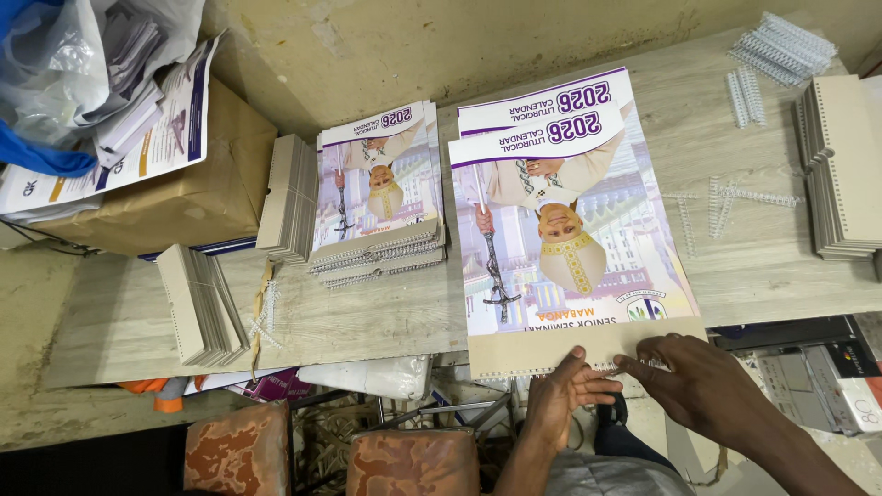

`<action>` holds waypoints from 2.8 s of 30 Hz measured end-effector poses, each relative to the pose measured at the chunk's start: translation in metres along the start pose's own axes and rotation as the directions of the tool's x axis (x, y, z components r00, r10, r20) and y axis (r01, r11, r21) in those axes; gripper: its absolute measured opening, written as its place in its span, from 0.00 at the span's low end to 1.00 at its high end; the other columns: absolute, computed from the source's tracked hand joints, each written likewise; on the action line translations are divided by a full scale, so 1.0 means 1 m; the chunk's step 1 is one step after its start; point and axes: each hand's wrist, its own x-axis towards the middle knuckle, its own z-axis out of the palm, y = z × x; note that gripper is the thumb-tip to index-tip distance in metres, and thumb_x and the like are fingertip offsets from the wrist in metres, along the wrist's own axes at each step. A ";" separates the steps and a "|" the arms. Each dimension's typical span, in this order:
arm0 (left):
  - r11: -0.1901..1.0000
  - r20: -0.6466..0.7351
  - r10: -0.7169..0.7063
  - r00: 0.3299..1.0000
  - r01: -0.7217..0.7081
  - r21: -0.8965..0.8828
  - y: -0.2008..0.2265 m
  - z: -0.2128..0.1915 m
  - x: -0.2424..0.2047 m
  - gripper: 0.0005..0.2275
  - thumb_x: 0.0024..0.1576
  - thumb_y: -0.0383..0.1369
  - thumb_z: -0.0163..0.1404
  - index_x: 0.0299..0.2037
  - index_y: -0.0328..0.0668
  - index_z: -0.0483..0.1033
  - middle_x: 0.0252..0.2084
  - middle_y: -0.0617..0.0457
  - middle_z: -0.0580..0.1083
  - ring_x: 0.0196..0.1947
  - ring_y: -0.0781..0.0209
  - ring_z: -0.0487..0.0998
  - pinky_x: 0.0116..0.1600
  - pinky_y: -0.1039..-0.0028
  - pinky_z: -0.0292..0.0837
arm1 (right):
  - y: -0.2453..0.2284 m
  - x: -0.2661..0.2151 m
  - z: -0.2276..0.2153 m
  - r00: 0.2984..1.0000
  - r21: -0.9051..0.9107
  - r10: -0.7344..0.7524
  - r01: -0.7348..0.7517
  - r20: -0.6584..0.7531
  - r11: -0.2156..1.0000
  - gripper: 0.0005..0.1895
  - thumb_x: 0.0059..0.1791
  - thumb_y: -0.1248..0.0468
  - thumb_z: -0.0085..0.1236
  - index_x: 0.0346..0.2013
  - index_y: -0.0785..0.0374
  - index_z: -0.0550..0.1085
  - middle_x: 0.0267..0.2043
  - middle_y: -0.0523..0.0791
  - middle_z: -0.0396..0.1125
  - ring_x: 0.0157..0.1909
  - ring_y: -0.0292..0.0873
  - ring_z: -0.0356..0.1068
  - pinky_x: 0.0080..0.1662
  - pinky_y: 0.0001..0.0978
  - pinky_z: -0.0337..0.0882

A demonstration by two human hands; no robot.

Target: The person assembles wall calendars by inserting metal spiral coils into pre-punched holes along the top edge of the calendar pages. They repeatedly pick up a coil, thread it through the holes, and then place the completed calendar onto a stack on the table.

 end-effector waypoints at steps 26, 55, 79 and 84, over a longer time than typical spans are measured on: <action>0.944 -0.188 0.068 0.980 -0.002 0.330 0.028 0.036 -0.032 0.10 0.58 0.34 0.61 0.39 0.33 0.89 0.38 0.49 0.88 0.25 0.66 0.82 0.38 0.79 0.84 | -0.019 -0.038 0.074 0.355 0.946 0.880 -0.182 0.317 -0.268 0.13 0.55 0.65 0.64 0.31 0.72 0.77 0.28 0.60 0.74 0.25 0.52 0.71 0.42 0.49 0.74; 0.958 -0.275 0.257 0.926 -0.281 -0.051 -0.018 -0.063 0.001 0.24 0.55 0.47 0.64 0.46 0.44 0.62 0.30 0.54 0.74 0.35 0.41 0.94 0.64 0.51 0.77 | -0.074 0.024 0.011 0.292 0.853 0.905 -0.506 0.308 -0.128 0.28 0.55 0.57 0.61 0.20 0.79 0.84 0.20 0.61 0.78 0.38 0.54 0.83 0.60 0.46 0.73; 0.827 -0.476 0.514 0.714 -0.559 0.055 0.380 -0.273 0.076 0.40 0.66 0.29 0.59 0.77 0.25 0.37 0.56 0.15 0.71 0.52 0.21 0.80 0.55 0.40 0.83 | -0.163 0.429 0.214 0.565 0.884 0.680 -0.281 0.467 -0.374 0.12 0.63 0.63 0.46 0.46 0.67 0.55 0.38 0.60 0.78 0.27 0.45 0.80 0.28 0.39 0.82; 0.489 -0.499 0.820 0.280 0.111 0.865 0.366 -0.273 0.078 0.45 0.56 0.50 0.64 0.76 0.33 0.54 0.53 0.29 0.78 0.52 0.30 0.84 0.55 0.40 0.81 | -0.155 0.429 0.240 0.545 0.870 0.681 -0.256 0.489 -0.420 0.21 0.61 0.60 0.53 0.53 0.65 0.52 0.41 0.61 0.78 0.24 0.49 0.79 0.24 0.42 0.81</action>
